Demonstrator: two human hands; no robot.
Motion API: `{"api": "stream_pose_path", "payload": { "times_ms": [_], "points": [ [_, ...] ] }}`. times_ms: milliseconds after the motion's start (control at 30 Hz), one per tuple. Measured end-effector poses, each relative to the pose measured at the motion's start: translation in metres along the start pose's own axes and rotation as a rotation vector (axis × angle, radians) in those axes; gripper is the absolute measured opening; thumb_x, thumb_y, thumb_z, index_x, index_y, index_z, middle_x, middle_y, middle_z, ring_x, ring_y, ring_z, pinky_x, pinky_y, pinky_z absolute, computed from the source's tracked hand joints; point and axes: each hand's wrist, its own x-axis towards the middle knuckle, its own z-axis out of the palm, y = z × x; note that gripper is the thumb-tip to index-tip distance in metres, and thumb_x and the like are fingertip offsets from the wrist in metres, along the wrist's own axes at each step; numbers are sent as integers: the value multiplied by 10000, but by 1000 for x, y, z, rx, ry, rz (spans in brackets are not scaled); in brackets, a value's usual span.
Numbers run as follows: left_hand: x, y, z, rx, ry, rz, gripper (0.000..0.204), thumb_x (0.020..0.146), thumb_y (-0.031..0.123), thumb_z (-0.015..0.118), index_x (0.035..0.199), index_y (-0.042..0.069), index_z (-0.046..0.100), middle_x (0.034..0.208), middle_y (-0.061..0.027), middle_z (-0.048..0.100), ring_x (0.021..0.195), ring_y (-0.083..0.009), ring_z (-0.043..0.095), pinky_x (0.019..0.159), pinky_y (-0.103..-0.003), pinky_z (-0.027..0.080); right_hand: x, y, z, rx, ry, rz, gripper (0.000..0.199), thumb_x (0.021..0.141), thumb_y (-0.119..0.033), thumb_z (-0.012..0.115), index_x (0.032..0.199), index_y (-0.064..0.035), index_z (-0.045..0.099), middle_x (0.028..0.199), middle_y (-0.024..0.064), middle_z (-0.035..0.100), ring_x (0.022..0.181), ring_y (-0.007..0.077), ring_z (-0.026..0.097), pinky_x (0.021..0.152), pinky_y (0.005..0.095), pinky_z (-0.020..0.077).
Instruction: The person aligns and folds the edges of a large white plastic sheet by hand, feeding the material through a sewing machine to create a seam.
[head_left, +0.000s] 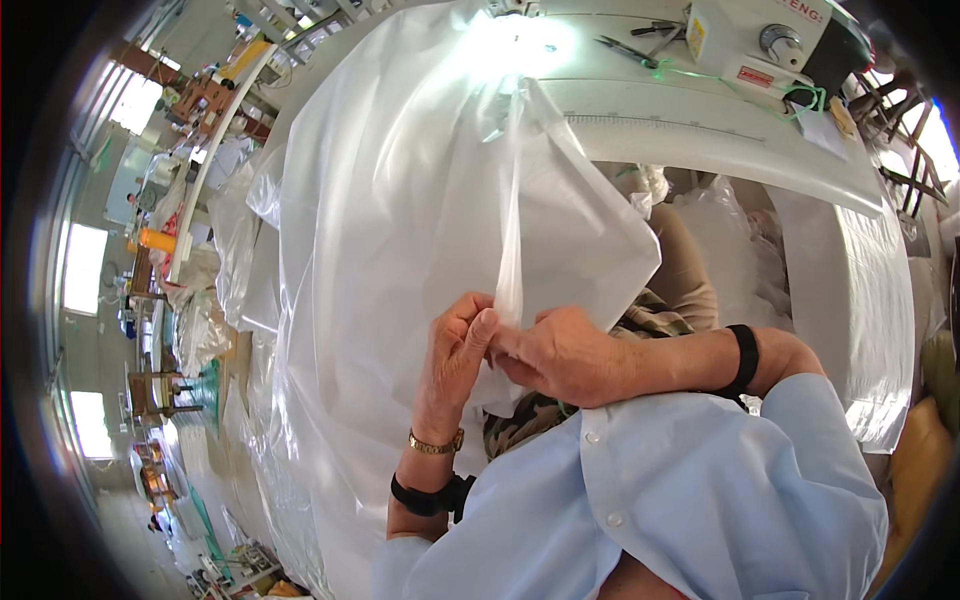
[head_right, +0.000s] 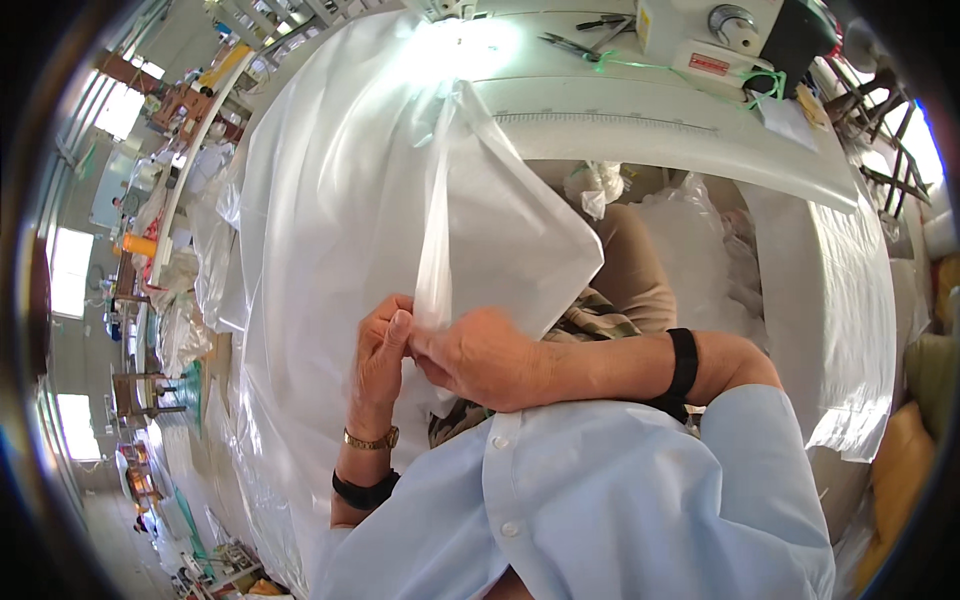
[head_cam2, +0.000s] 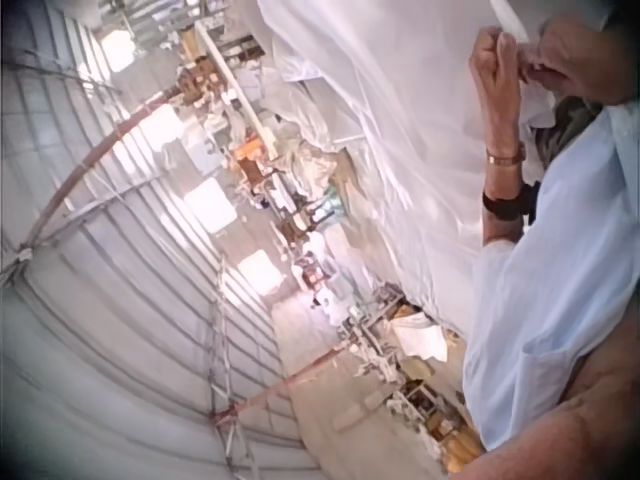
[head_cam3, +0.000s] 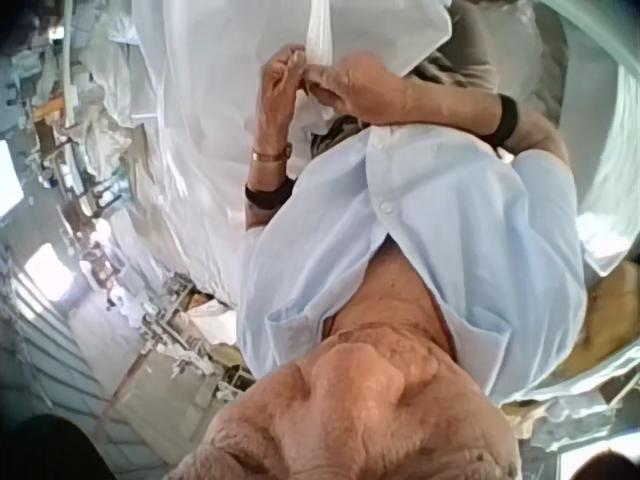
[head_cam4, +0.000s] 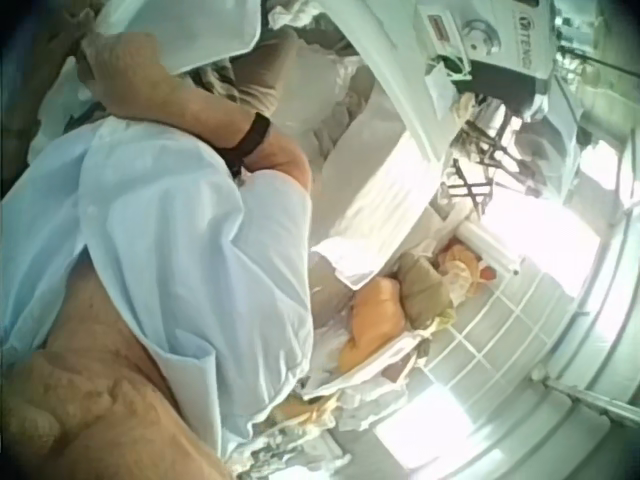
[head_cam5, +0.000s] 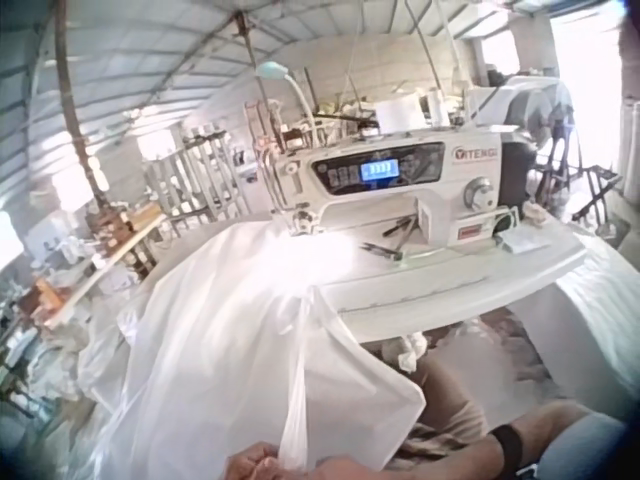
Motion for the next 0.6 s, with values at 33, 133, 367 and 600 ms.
{"api": "stream_pose_path", "payload": {
  "times_ms": [33, 133, 367, 600],
  "points": [
    [1, -1, 1, -41, 14, -10, 158, 984, 145, 580, 939, -6, 592, 719, 21, 579, 639, -29, 514, 512, -210, 410, 1, 5, -3, -76, -74, -101, 166, 876, -164, 625, 875, -49, 505, 702, 106, 625, 615, 318, 615, 602, 419, 495],
    [5, 10, 9, -6, 22, -80, 153, 990, 153, 580, 918, 18, 579, 681, 50, 559, 618, -23, 492, 504, -206, 389, 5, 17, -26, -189, -126, -438, 196, 833, -154, 660, 951, -41, 551, 910, 97, 659, 798, 285, 634, 719, 400, 505],
    [7, 12, -1, 648, 168, 351, 132, 987, 120, 580, 885, 37, 574, 670, 72, 540, 607, -29, 484, 539, -192, 390, -26, 84, -62, -530, 692, 265, 286, 798, -100, 710, 1057, -41, 603, 999, 139, 621, 975, 357, 568, 911, 459, 415],
    [0, 11, 6, -586, -8, -38, 122, 970, 131, 614, 995, 11, 618, 842, 32, 631, 727, -8, 557, 657, -143, 453, -48, 85, -59, -247, 344, 249, 203, 846, -83, 670, 794, 15, 500, 767, 179, 528, 761, 389, 547, 663, 463, 450]
  ]
}}
